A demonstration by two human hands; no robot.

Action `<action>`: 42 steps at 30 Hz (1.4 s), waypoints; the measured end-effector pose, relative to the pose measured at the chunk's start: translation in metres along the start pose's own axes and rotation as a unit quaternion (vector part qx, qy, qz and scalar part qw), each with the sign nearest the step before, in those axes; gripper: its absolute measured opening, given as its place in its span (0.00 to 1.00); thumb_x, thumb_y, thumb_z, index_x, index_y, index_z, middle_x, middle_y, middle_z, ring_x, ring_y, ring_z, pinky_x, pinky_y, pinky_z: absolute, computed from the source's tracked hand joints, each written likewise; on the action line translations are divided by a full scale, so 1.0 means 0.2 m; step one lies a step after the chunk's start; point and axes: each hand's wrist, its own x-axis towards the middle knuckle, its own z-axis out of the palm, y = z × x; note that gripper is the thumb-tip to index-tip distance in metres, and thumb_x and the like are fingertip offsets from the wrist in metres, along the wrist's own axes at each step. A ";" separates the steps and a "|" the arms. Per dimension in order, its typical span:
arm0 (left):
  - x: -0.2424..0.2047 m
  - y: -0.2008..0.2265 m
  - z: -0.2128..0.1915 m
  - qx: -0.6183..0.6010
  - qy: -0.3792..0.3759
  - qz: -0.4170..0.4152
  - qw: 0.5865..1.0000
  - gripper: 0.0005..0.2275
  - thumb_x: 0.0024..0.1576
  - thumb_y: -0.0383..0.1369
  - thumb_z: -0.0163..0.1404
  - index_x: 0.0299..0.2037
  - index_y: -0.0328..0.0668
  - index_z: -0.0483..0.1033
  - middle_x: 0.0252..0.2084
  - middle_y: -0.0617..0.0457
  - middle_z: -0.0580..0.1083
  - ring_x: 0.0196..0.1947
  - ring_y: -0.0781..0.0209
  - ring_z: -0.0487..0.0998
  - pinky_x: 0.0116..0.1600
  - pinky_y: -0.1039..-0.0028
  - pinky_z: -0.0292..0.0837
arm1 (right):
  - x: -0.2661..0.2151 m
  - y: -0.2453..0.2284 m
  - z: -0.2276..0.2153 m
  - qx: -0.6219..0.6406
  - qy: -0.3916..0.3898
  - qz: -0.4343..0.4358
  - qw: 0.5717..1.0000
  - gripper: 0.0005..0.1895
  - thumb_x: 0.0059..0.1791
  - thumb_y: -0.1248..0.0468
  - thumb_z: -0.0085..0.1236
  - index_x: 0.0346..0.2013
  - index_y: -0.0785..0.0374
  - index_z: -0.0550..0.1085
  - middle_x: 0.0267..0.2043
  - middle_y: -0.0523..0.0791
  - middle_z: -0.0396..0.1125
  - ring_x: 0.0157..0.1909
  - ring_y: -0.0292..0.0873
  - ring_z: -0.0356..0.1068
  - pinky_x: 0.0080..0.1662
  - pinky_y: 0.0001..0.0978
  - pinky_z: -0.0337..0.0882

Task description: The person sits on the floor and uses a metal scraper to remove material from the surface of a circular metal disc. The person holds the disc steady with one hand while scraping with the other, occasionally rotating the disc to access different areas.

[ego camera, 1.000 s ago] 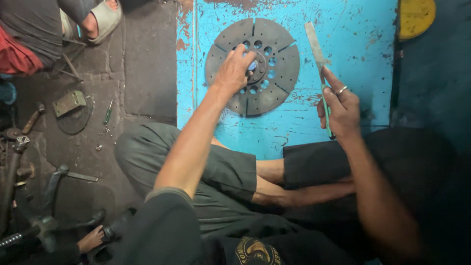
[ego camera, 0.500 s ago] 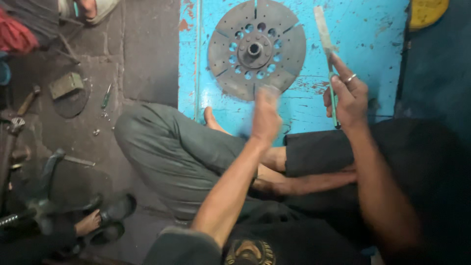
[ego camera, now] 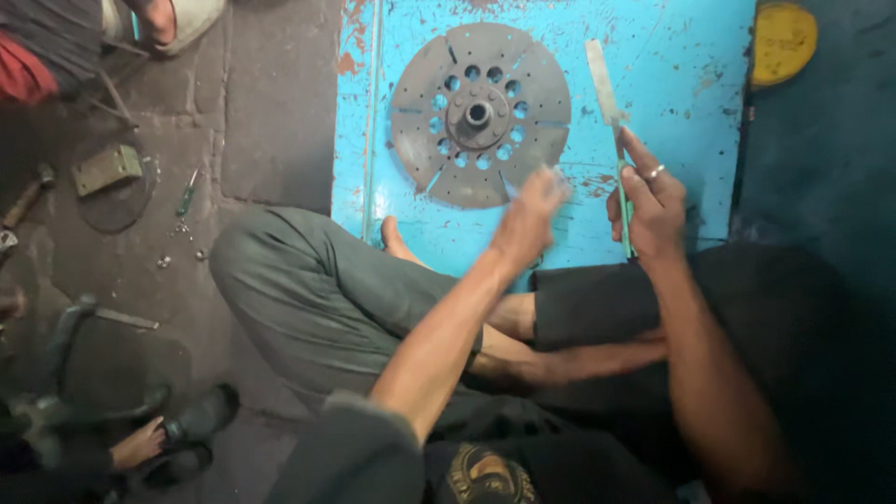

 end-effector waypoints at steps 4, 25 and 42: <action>-0.04 -0.01 0.00 -0.058 -0.006 0.026 0.998 0.28 0.47 0.13 0.47 0.60 0.42 0.73 0.62 0.40 0.68 0.65 0.38 0.69 0.69 0.59 0.67 | 0.02 0.02 0.00 0.031 -0.002 -0.006 0.999 0.26 0.60 0.66 0.41 0.74 0.59 0.65 0.24 0.41 0.63 0.18 0.31 0.57 0.22 0.24 0.61; -0.14 0.16 -0.22 -0.667 0.153 -0.274 0.675 0.14 0.67 0.26 0.48 0.62 0.34 0.72 0.55 0.43 0.76 0.51 0.56 0.79 0.59 0.65 0.74 | -0.11 -0.09 0.10 -0.031 0.019 0.015 0.999 0.34 0.59 0.62 0.42 0.81 0.53 0.47 0.22 0.42 0.63 0.18 0.32 0.58 0.22 0.25 0.62; -0.25 0.45 -0.49 -0.692 0.120 -0.248 0.667 0.16 0.62 0.25 0.54 0.60 0.34 0.71 0.46 0.52 0.75 0.42 0.68 0.75 0.46 0.77 0.73 | -0.52 -0.13 0.47 -0.191 -0.024 -0.028 0.981 0.43 0.55 0.70 0.50 0.80 0.48 0.42 0.18 0.37 0.62 0.18 0.26 0.55 0.22 0.22 0.60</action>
